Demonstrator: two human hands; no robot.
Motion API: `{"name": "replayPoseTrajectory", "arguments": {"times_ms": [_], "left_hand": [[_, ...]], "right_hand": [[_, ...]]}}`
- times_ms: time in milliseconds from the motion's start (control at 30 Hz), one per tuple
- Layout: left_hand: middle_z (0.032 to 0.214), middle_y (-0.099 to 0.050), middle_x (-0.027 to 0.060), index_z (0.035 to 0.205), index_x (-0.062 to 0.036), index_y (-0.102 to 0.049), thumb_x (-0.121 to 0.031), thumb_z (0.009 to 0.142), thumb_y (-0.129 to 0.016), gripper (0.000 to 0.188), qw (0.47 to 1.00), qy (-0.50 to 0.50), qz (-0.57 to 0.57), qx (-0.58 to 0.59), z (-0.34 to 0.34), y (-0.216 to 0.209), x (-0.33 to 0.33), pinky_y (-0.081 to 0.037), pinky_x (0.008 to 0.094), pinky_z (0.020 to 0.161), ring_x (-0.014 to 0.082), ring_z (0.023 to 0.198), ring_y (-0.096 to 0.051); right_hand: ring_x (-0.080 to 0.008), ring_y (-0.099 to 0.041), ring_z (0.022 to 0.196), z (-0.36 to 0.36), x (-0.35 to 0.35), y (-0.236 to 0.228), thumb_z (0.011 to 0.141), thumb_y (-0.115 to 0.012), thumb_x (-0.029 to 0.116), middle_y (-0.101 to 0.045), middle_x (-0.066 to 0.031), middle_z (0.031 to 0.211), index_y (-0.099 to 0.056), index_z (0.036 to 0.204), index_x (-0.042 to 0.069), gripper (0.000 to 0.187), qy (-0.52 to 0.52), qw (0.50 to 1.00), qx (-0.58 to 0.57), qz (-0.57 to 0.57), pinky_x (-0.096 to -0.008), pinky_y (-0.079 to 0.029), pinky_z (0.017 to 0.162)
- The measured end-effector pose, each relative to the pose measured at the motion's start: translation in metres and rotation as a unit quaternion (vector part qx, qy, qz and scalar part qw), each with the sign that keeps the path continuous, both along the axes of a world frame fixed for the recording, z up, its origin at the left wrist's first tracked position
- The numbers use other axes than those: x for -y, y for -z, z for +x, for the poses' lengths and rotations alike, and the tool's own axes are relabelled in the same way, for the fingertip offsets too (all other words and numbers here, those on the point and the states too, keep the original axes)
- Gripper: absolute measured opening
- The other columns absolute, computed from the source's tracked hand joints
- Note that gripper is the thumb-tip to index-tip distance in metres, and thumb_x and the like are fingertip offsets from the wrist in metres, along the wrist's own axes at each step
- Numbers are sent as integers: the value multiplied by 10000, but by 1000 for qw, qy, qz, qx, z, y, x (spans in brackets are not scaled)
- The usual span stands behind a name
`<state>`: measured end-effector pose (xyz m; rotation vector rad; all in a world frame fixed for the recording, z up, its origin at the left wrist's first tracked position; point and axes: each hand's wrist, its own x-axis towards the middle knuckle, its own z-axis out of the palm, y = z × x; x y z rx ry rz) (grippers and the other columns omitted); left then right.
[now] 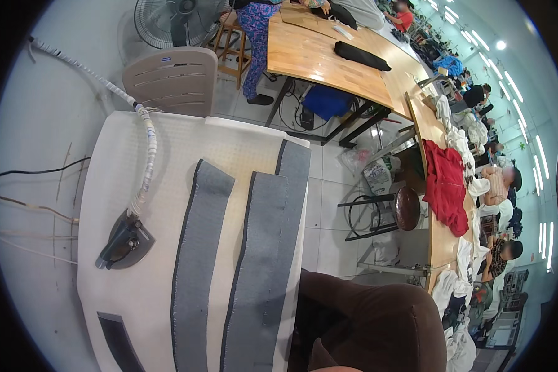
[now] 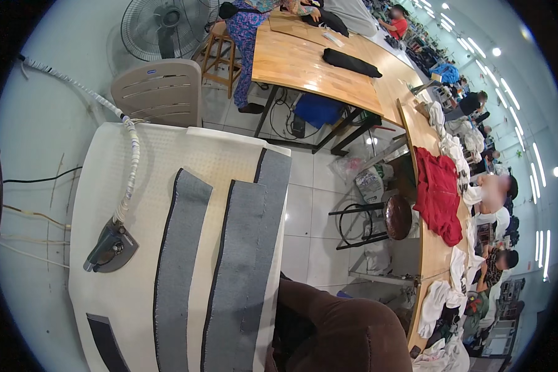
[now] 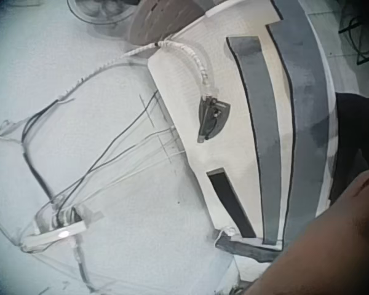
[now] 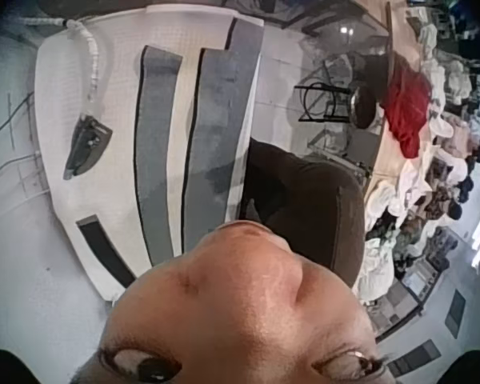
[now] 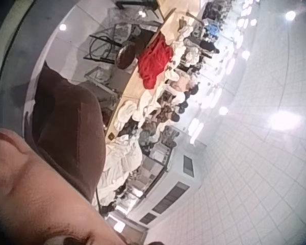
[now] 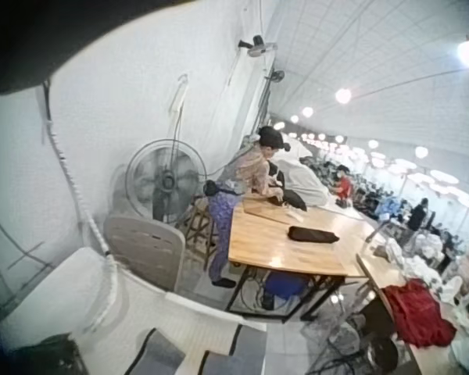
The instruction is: The person irons several long strips of dark and light gray fabric on a white ironing board. They repeatedly fold the edges of the fabric strips, press them with a steam iron, and adjust the pieces to ensure the seams are flat. The person handles the fabric strips one at a time, moving them around the board to iron different sections.
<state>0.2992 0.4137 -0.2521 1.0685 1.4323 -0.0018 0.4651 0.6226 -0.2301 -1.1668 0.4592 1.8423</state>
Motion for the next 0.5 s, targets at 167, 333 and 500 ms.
{"name": "replayPoseTrajectory", "arguments": {"times_ms": [167,333,500], "left_hand": [[1365,-669,263,1467,-67,-609,-387,1065,-643,515,999,-36,34,-2,-14,-4,15,-483,557,1100,461,1309,-604],[1393,-653,265,1472,-67,-608,-373,1067,-643,509,993,-78,81,-37,-27,-12,35,-470,558,1117,465,1334,-584],[1422,-637,268,1476,-68,-607,-360,1068,-642,503,976,-137,152,-74,-10,-5,64,-456,560,1134,469,1358,-564]], "right_hand": [[-355,-629,1331,-6,-13,8,1084,-511,487,-701,-179,1387,-647,1413,42,570,-9,1000,1,14,-578,-446,1179],[-357,-619,1342,-6,-14,13,1084,-503,491,-692,-184,1400,-639,1422,40,579,-11,999,-5,41,-577,-434,1188],[-358,-610,1354,-13,-36,18,1083,-495,495,-683,-188,1413,-630,1430,39,589,-54,994,-20,91,-577,-421,1198]]}}
